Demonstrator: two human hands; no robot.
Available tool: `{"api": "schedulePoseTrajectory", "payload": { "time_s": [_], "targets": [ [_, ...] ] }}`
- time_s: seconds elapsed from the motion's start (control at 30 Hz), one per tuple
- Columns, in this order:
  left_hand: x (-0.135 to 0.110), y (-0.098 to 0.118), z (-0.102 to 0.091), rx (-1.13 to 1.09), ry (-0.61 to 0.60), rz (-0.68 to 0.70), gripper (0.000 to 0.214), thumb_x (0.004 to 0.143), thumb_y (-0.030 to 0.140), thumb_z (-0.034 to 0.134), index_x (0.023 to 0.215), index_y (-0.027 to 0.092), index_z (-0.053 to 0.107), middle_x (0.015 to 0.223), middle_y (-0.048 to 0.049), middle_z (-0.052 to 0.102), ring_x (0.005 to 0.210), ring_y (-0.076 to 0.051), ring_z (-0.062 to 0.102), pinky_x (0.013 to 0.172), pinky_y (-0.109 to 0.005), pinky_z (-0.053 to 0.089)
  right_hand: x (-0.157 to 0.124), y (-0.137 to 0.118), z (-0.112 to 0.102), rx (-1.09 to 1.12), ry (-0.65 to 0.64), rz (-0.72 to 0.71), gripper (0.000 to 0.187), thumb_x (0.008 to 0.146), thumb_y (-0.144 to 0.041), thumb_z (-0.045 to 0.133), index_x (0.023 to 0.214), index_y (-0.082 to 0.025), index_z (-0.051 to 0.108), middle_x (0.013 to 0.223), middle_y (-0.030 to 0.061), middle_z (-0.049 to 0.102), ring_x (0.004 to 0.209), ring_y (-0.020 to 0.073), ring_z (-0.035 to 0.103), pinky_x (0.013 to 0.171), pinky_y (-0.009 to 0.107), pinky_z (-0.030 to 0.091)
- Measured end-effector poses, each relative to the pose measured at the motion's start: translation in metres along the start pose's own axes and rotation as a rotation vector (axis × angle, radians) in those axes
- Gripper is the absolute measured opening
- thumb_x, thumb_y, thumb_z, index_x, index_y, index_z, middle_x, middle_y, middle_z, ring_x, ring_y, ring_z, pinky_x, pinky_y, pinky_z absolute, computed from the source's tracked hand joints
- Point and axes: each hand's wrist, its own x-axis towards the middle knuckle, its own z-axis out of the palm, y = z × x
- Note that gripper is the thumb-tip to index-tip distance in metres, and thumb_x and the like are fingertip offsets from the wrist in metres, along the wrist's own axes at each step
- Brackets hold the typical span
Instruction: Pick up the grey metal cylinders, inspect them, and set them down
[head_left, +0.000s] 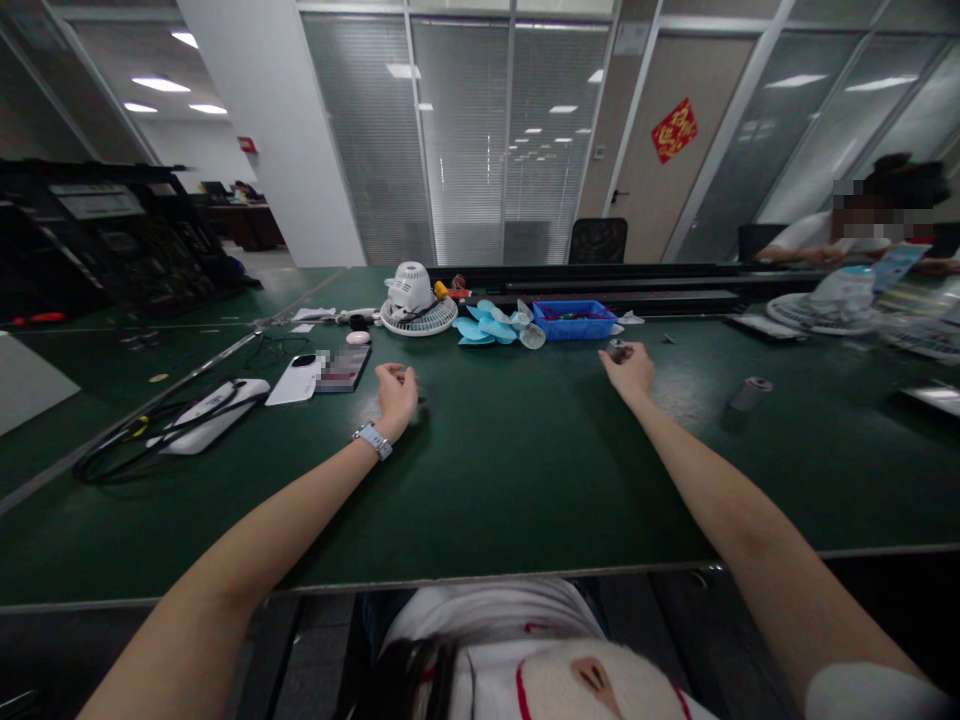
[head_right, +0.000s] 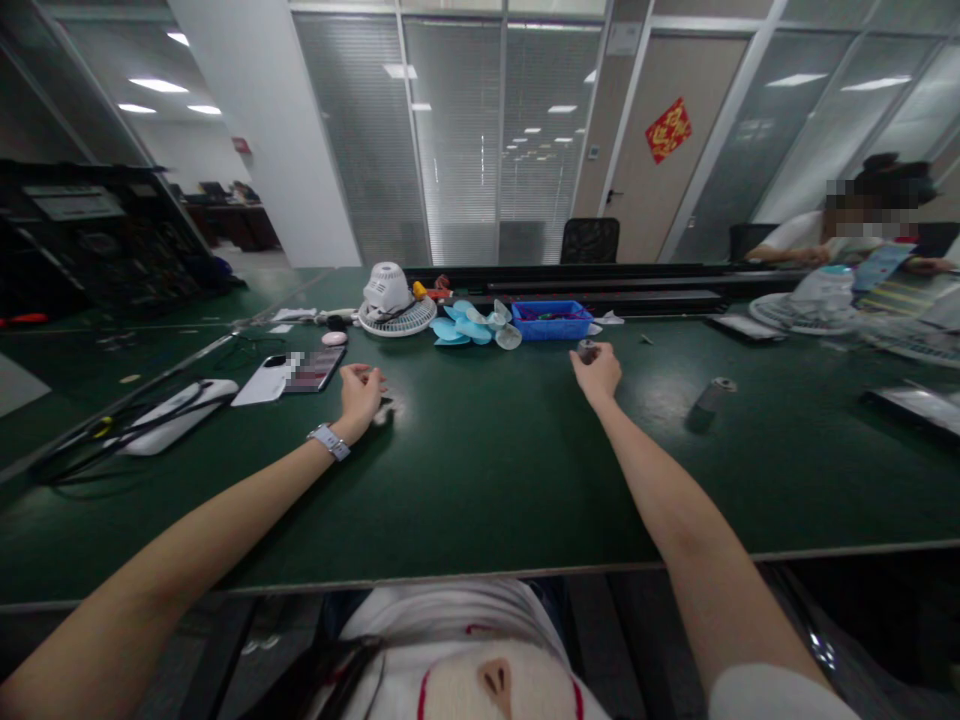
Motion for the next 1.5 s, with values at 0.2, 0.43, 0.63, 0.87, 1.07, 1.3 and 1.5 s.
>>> {"api": "schedulePoseTrajectory", "payload": {
  "time_s": [0.2,0.43,0.63,0.87,1.07,1.3,1.5],
  "targets": [
    [0.000,-0.002,-0.001,0.055,-0.019,0.122,0.018,0.089,0.027,0.054,0.103,0.020,0.045,0.085,-0.0027,0.062,0.071,-0.016,0.063,0.065,-0.029,0.048,-0.090,-0.089,0.030,0.500,-0.535,-0.301,0.045,0.067,-0.045,0.080,0.097,-0.017,0.063,0.094,0.0095,0.072,0.083,0.0210,0.069,0.077,0.035,0.056],
    [-0.024,0.033,0.007,0.180,-0.393,0.659,0.022,0.091,0.034,0.055,0.108,0.021,0.062,0.107,-0.0062,0.068,0.095,-0.019,0.064,0.079,-0.032,0.051,-0.146,-0.120,0.035,0.590,-0.756,-0.381,0.042,0.066,-0.039,0.082,0.098,-0.018,0.064,0.094,0.0068,0.073,0.084,0.0193,0.069,0.079,0.035,0.056],
    [-0.041,0.064,0.023,0.189,-0.641,0.789,0.021,0.090,0.036,0.058,0.103,0.023,0.067,0.104,-0.0034,0.074,0.098,-0.019,0.068,0.088,-0.034,0.050,-0.143,-0.110,0.042,0.576,-0.758,-0.414,0.043,0.068,-0.045,0.080,0.097,-0.020,0.061,0.090,0.0036,0.072,0.083,0.0191,0.069,0.077,0.033,0.055],
    [-0.036,0.080,0.038,0.115,-0.637,0.664,0.019,0.079,0.030,0.070,0.095,0.023,0.062,0.091,-0.0011,0.076,0.091,-0.021,0.073,0.082,-0.031,0.052,-0.143,-0.109,0.043,0.534,-0.776,-0.408,0.045,0.067,-0.048,0.080,0.098,-0.022,0.060,0.088,0.0022,0.071,0.079,0.0184,0.069,0.075,0.034,0.056],
    [-0.033,0.074,0.027,0.040,-0.483,0.572,0.028,0.081,0.035,0.068,0.093,0.023,0.045,0.091,-0.0036,0.077,0.092,-0.022,0.073,0.083,-0.032,0.051,-0.143,-0.112,0.036,0.530,-0.791,-0.388,0.047,0.067,-0.049,0.080,0.099,-0.022,0.059,0.098,0.0051,0.072,0.083,0.0193,0.069,0.076,0.034,0.056],
    [-0.020,0.018,0.024,0.040,-0.707,0.474,0.039,0.076,0.031,0.073,0.091,0.025,0.038,0.083,-0.0037,0.077,0.097,-0.023,0.072,0.086,-0.037,0.053,-0.147,-0.113,0.042,0.564,-0.796,-0.363,0.047,0.066,-0.045,0.081,0.100,-0.021,0.059,0.101,0.0072,0.072,0.089,0.0202,0.069,0.083,0.037,0.055],
    [-0.020,0.017,0.013,-0.020,-0.673,0.345,0.049,0.072,0.032,0.078,0.110,0.025,0.049,0.098,-0.0051,0.076,0.097,-0.023,0.072,0.092,-0.039,0.052,-0.099,-0.089,0.039,0.650,-0.603,-0.254,0.045,0.070,-0.043,0.077,0.103,-0.018,0.059,0.101,0.0100,0.071,0.091,0.0212,0.069,0.084,0.038,0.055]
  ]
}}
